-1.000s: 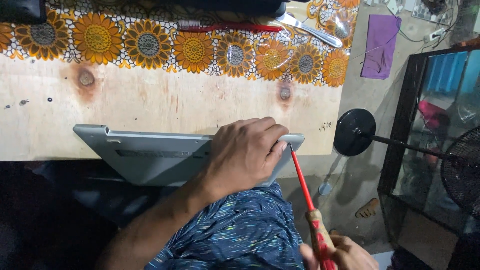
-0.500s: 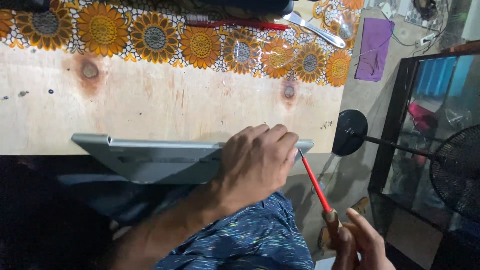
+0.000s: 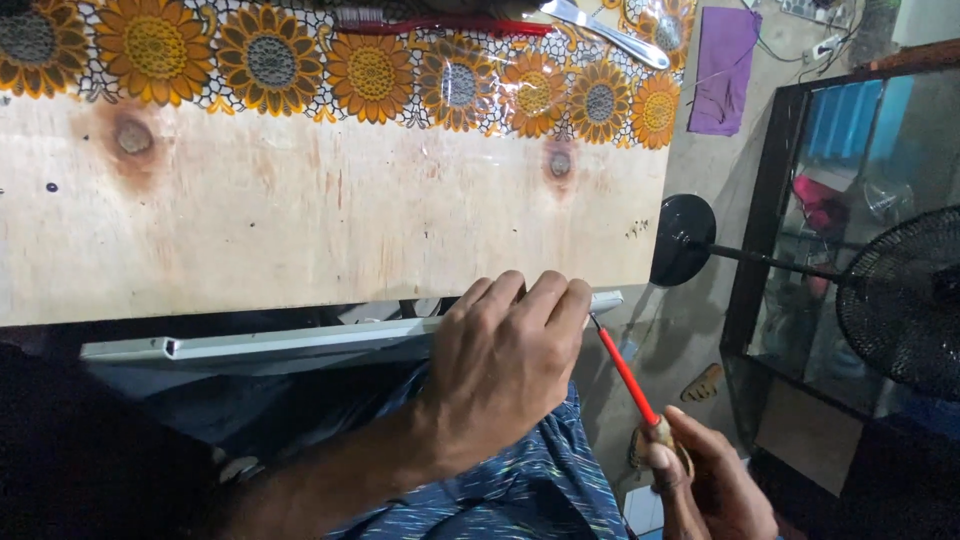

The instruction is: Removing screws from the bottom case of a laptop using a screwdriver and then prying the case open.

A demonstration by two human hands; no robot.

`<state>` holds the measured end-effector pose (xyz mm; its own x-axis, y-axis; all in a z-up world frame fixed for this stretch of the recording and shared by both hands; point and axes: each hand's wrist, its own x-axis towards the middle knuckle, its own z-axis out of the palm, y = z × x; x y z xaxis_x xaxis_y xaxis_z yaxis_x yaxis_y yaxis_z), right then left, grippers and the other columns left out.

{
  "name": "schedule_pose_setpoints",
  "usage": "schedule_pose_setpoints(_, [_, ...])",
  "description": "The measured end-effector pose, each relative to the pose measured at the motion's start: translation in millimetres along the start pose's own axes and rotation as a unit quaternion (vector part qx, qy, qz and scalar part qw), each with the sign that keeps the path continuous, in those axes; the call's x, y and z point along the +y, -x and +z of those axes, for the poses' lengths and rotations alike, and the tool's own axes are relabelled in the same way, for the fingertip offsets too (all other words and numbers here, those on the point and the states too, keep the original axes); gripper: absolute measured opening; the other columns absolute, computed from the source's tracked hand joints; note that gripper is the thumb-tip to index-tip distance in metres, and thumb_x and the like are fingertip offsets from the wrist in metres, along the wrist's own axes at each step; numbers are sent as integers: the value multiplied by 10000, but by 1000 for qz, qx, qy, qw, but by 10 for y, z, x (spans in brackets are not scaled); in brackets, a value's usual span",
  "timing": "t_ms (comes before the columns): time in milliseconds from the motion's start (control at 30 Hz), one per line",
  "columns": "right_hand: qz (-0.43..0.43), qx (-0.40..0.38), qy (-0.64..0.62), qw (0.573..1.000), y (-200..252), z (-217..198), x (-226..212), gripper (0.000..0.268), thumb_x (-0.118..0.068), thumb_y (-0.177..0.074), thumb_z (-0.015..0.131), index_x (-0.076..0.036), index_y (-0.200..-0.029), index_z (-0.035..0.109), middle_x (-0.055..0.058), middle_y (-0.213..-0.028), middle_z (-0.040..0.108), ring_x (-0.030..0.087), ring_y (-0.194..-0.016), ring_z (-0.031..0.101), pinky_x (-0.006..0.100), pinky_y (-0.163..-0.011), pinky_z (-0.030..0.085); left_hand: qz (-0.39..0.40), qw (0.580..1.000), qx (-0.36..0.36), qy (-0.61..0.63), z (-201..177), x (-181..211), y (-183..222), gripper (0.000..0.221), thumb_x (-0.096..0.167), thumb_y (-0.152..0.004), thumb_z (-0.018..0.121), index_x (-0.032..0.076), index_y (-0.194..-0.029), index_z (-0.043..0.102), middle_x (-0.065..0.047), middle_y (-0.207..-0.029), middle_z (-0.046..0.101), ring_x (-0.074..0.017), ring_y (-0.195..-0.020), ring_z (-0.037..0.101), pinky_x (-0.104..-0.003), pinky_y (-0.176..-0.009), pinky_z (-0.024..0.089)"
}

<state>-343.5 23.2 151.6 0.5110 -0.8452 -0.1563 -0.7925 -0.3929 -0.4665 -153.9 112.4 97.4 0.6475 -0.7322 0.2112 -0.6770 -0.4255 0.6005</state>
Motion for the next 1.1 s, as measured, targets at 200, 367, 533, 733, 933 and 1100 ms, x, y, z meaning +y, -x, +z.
schedule_pose_setpoints(200, [173, -115, -353, 912, 46, 42, 175, 345, -184, -899, 556, 27, -1172, 554, 203, -646, 582, 204, -356, 455, 267, -305, 299, 9, 1000, 3, -3, 33, -9, 14, 95, 172, -904, 690, 95, -955, 667, -39, -822, 636, -199, -641, 572, -299, -543, 465])
schedule_pose_setpoints(367, [182, -176, -491, 833, 49, 18, 420, 402, 85, -738, 662, 81, -1127, 560, 209, -845, 547, 219, -538, 454, 251, -363, 323, 7, 1000, 9, -8, 23, -10, 18, 91, 165, -895, 706, 104, -945, 663, -29, -820, 636, -185, -636, 563, -291, -535, 457])
schedule_pose_setpoints(533, [286, -227, -476, 800, -30, -136, 503, 411, -60, -894, 550, 7, -1300, 556, 338, -793, 624, 333, -551, 585, 343, -519, 516, 5, 1000, 22, -11, 16, 1, 22, 45, 142, -918, 670, 99, -925, 660, -32, -797, 628, -193, -639, 567, -297, -540, 460])
schedule_pose_setpoints(733, [348, -283, -666, 596, 5, -43, 369, 296, -201, -958, 508, -20, -1188, 461, 184, -654, 451, 131, -356, 362, 223, -357, 366, 15, 999, 35, -12, -1, 27, 68, 59, 138, -937, 640, 85, -947, 663, -35, -812, 632, -192, -645, 564, -295, -542, 450])
schedule_pose_setpoints(933, [306, -226, -550, 743, 88, -47, 723, 313, 47, -767, 635, 22, -1069, 556, 163, -813, 420, 257, -568, 424, 239, -314, 359, 20, 999, 34, 12, -16, 21, 79, 52, 121, -896, 665, 78, -924, 658, -31, -787, 614, -199, -627, 545, -308, -532, 444])
schedule_pose_setpoints(1100, [351, -138, -398, 836, 159, -70, 648, 358, -36, -854, 570, 61, -1195, 617, 358, -823, 614, 431, -583, 570, 389, -385, 401, 22, 999, 46, 10, 23, 26, 104, 59, 118, -879, 687, 78, -917, 667, -32, -792, 632, -188, -636, 555, -290, -530, 443])
